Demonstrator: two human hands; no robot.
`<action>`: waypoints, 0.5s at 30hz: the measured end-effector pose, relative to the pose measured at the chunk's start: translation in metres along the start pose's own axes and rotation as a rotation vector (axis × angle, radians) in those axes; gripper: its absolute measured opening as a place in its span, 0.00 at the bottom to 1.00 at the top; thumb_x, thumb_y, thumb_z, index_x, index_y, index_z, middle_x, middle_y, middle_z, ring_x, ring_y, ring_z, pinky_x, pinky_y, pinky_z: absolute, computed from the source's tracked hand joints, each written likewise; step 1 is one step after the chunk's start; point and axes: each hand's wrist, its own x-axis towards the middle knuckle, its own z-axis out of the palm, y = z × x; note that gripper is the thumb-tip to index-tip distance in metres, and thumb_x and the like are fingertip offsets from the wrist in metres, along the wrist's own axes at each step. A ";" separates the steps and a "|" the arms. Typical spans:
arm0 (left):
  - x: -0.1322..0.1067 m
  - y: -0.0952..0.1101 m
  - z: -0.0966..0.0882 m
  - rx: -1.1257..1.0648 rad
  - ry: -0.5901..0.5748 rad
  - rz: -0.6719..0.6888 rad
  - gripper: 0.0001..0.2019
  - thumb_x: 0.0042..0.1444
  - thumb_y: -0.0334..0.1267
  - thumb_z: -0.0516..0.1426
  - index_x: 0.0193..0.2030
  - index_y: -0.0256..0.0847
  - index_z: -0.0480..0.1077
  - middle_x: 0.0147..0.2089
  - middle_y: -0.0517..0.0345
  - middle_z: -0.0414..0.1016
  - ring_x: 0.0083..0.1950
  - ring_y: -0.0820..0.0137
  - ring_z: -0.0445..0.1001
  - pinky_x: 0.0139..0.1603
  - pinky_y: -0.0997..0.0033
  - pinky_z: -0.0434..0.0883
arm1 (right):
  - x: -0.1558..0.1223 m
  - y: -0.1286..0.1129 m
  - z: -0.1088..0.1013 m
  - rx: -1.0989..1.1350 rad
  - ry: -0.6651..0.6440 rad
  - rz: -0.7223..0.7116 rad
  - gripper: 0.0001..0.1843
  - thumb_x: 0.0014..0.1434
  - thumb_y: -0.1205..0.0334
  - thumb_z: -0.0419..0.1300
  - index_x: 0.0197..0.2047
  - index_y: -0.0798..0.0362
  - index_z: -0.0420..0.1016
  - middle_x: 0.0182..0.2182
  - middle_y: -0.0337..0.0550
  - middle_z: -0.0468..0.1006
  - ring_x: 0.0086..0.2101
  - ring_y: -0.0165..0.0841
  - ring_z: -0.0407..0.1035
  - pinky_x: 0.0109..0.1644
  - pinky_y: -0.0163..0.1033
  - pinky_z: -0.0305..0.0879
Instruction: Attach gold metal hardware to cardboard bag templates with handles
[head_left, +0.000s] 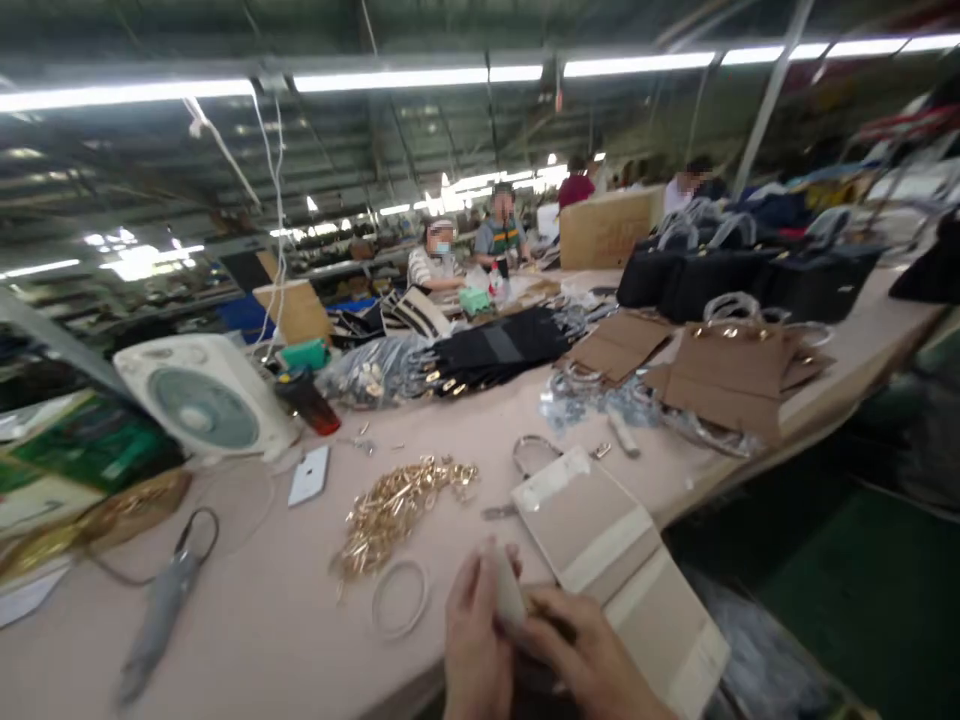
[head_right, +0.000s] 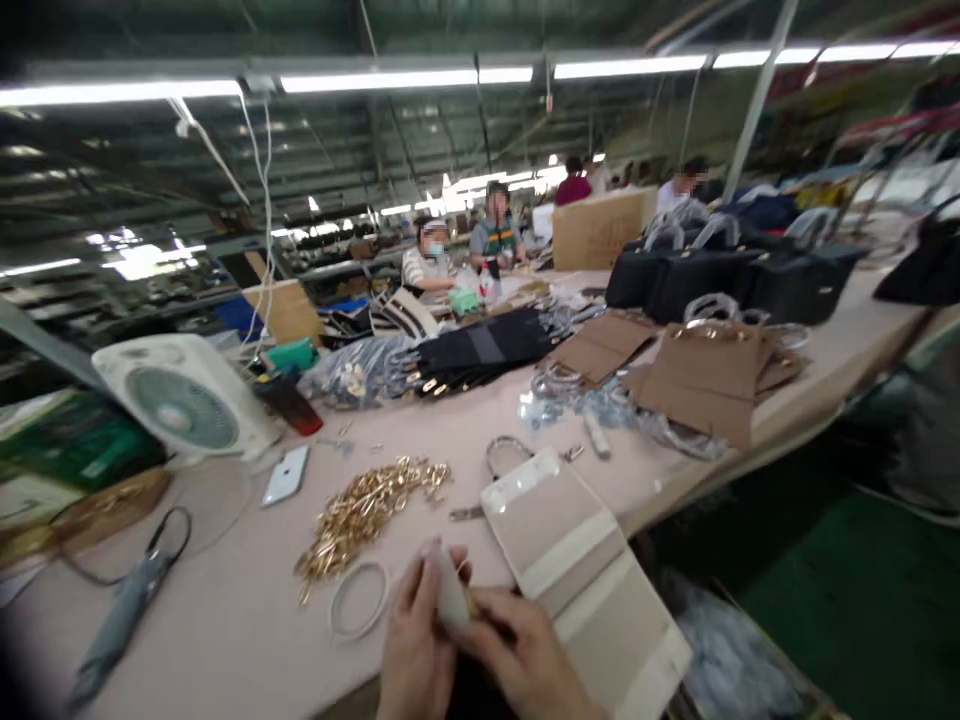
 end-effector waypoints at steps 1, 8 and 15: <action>0.007 -0.003 0.002 -0.041 -0.021 -0.035 0.26 0.53 0.58 0.69 0.51 0.43 0.79 0.48 0.47 0.83 0.48 0.59 0.82 0.47 0.61 0.80 | -0.010 0.002 0.006 0.025 0.010 0.032 0.21 0.68 0.44 0.58 0.51 0.48 0.85 0.38 0.43 0.83 0.39 0.39 0.75 0.46 0.39 0.74; 0.024 0.007 0.011 -0.432 -0.151 -0.116 0.29 0.44 0.52 0.75 0.52 0.44 0.79 0.45 0.54 0.83 0.36 0.74 0.79 0.41 0.75 0.77 | -0.017 0.015 0.009 0.028 0.073 0.050 0.22 0.71 0.45 0.56 0.50 0.50 0.85 0.34 0.42 0.83 0.35 0.36 0.73 0.41 0.37 0.70; 0.036 0.022 0.004 -0.373 -0.120 0.076 0.28 0.49 0.52 0.74 0.55 0.46 0.78 0.47 0.55 0.83 0.31 0.79 0.74 0.32 0.80 0.72 | -0.020 0.014 0.023 -0.029 -0.012 0.025 0.18 0.72 0.52 0.55 0.52 0.48 0.84 0.38 0.40 0.84 0.39 0.36 0.76 0.44 0.36 0.70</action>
